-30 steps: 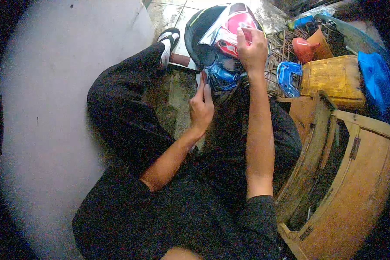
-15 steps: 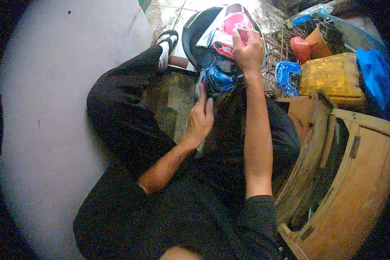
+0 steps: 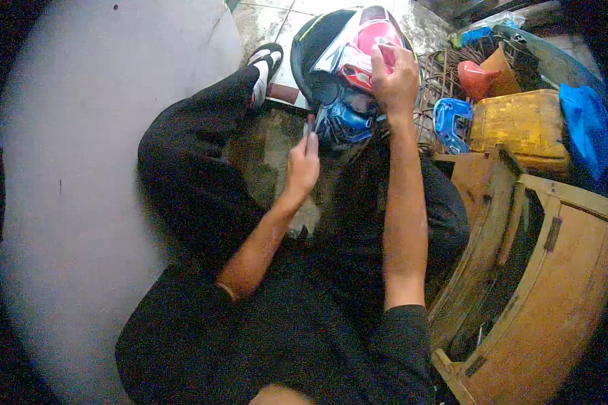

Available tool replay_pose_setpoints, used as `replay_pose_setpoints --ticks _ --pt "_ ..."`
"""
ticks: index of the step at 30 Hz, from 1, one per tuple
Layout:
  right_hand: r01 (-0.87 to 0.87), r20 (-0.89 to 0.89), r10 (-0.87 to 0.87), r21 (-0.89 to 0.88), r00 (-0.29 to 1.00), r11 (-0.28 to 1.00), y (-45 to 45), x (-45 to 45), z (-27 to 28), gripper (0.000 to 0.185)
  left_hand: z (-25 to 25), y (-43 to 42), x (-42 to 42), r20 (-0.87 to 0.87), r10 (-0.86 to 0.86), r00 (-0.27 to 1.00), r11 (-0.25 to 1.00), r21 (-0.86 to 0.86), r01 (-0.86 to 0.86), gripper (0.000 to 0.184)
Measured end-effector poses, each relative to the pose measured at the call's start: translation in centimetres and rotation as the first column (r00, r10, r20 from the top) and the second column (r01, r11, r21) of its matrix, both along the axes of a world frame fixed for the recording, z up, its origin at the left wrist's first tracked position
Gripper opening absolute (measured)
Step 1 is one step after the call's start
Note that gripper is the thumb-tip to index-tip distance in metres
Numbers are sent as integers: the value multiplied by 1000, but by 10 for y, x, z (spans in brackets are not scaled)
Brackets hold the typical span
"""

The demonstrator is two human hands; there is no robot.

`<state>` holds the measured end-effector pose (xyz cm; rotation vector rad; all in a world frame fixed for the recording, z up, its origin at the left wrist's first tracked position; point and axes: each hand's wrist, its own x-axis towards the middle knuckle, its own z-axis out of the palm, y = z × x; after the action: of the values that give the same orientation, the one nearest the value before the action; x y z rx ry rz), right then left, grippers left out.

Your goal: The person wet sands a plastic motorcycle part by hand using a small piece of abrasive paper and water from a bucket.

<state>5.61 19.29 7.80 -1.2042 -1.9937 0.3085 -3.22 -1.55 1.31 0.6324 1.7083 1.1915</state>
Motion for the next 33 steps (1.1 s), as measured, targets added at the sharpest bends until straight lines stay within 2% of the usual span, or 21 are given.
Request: replay_pose_setpoints --ticks 4,5,9,14,17,20,24,26,27,29,30,31,33 --pt "-10 4 10 43 1000 999 5 1 -6 31 16 0 -1 6 4 1000 999 -54 -3 48" --pt "-16 7 16 13 1000 1000 6 3 -7 32 21 -4 2 7 32 999 999 -24 -32 48" --pt "-15 48 16 -30 999 999 -1 1 0 35 4 3 -5 -7 31 1000 997 -70 -31 48" --pt "-3 33 3 -8 999 1000 4 2 -4 33 10 2 -2 48 64 997 997 41 -66 49" --pt "2 8 -1 -27 1000 1000 1 1 -3 33 -1 10 -7 15 76 997 995 -59 -74 48" --pt "-9 5 9 -54 1000 999 2 2 -1 33 20 6 -8 74 34 997 999 -45 -30 48" --pt "-13 21 13 -18 1000 1000 2 1 -2 33 4 9 -11 36 69 997 997 -41 -67 48" --pt "4 12 -4 15 1000 1000 3 1 -4 32 3 9 -7 75 22 997 999 -34 -20 48" --pt "-10 12 10 9 1000 1000 4 2 -4 31 17 4 -2 78 75 994 995 67 -80 48" --pt "-8 14 9 -6 1000 1000 3 4 -5 32 19 5 -3 25 66 998 998 16 -67 45" --pt "-13 12 14 -15 1000 1000 3 2 -2 32 19 8 -6 -31 61 998 998 -30 -62 49" --pt "10 51 -6 -65 999 998 0 2 0 36 7 12 -6 -8 124 992 992 2 -124 49" --pt "5 46 -4 -40 999 999 1 0 -1 36 -4 9 -2 20 109 994 994 -11 -109 49"
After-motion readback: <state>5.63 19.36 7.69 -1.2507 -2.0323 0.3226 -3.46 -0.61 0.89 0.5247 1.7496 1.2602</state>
